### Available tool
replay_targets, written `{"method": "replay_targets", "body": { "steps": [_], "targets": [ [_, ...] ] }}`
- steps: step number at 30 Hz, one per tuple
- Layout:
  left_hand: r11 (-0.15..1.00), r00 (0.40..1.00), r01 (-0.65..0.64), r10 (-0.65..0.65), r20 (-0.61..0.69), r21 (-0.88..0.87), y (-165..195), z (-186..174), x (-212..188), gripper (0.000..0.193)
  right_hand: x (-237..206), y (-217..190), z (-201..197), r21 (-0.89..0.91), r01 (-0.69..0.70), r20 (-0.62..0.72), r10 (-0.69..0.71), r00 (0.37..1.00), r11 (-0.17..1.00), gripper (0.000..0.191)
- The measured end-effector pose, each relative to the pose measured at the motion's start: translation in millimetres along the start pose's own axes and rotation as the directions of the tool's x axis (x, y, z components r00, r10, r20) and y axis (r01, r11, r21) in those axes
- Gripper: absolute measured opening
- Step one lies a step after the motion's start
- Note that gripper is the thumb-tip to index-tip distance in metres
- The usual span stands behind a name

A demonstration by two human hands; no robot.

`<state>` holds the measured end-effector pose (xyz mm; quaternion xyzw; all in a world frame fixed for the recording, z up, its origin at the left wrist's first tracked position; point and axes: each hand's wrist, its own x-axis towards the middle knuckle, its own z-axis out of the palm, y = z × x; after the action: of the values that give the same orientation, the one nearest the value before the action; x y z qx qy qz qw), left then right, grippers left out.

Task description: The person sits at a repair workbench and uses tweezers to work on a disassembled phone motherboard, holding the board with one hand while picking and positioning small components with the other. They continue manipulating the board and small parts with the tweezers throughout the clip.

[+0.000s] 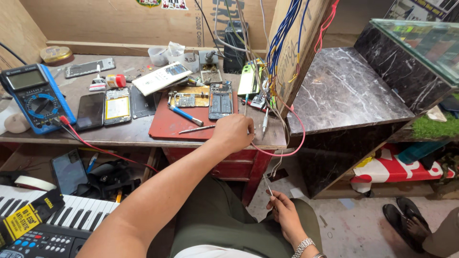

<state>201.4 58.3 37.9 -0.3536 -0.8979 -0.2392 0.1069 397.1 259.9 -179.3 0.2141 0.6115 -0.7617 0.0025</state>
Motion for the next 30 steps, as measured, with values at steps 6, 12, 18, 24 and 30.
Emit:
{"method": "replay_targets", "body": {
  "steps": [6,12,18,24,30],
  "targets": [
    [0.966,0.965,-0.083,0.016,-0.262,-0.246,4.0,-11.8,-17.4,0.012,0.4,2.8,-5.0,0.012,0.020,0.014,-0.020,1.000,1.000,0.036],
    [0.917,0.942,-0.016,-0.120,-0.313,-0.398,-20.6,-34.0,-39.2,0.011,-9.4,-0.7,1.3,-0.037,0.068,0.110,-0.064,0.992,0.997,0.040],
    [0.967,0.885,-0.184,0.085,-0.457,-0.177,-52.2,-45.5,-72.9,0.005,-31.7,-26.0,24.5,-0.074,0.131,0.287,-0.105,0.952,0.989,0.045],
    [0.948,0.789,-0.319,0.257,-0.558,-0.015,-68.7,-37.4,-82.7,0.009,-36.6,-72.3,71.1,0.004,0.223,0.469,-0.199,0.861,0.975,0.048],
    [0.957,0.767,-0.249,0.101,-0.633,-0.150,-73.2,-21.9,-78.9,0.015,15.6,-134.3,118.8,0.239,0.423,0.398,-0.486,0.778,0.874,0.030]
  ]
}}
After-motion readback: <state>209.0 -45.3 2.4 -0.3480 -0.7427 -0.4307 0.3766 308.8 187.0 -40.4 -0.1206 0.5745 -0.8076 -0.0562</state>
